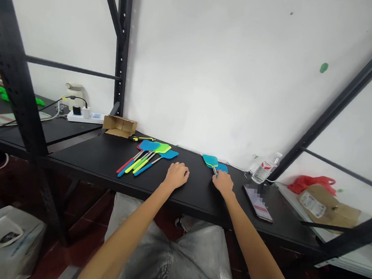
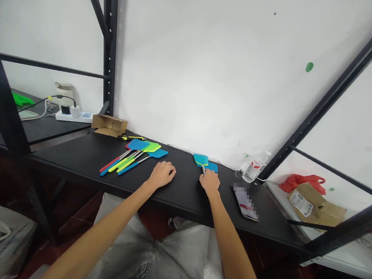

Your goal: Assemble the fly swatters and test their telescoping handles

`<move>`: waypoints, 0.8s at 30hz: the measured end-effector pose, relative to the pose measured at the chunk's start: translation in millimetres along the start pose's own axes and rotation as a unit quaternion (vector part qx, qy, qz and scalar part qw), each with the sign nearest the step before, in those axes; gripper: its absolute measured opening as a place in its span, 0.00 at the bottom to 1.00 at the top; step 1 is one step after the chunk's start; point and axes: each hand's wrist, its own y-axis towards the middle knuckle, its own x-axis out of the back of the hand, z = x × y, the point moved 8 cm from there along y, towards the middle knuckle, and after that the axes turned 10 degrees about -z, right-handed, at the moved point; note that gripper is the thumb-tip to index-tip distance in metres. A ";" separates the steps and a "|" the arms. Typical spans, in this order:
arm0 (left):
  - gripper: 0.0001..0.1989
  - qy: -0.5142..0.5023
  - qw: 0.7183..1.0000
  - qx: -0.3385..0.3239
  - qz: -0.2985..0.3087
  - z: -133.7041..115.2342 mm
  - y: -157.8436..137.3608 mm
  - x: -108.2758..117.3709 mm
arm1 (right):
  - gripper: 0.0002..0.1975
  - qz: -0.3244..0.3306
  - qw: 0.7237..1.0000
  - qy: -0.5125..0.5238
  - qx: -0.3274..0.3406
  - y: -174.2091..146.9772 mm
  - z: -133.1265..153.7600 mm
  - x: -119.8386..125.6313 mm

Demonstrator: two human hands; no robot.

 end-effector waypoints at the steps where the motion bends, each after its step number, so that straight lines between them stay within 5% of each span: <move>1: 0.14 0.015 1.000 0.012 -0.009 5.2 0.9 3.6 | 0.20 0.002 1.000 -0.010 0.003 -0.5 0.6 0.7; 6: 0.14 0.118 0.988 0.086 -0.054 48.6 1.6 32.2 | 0.19 -0.035 0.999 -0.026 0.030 -3.4 9.4 15.3; 12: 0.14 0.258 0.949 0.160 -0.081 89.2 -6.2 57.3 | 0.16 -0.086 0.985 0.122 0.088 -13.1 54.9 22.9; 19: 0.13 0.236 0.963 0.129 -0.026 82.2 -2.3 47.9 | 0.16 -0.072 0.963 0.171 0.196 -31.3 97.1 11.7; 24: 0.13 0.151 0.987 0.056 -0.023 53.8 5.3 43.4 | 0.15 -0.064 0.952 0.248 0.167 -35.3 91.9 13.4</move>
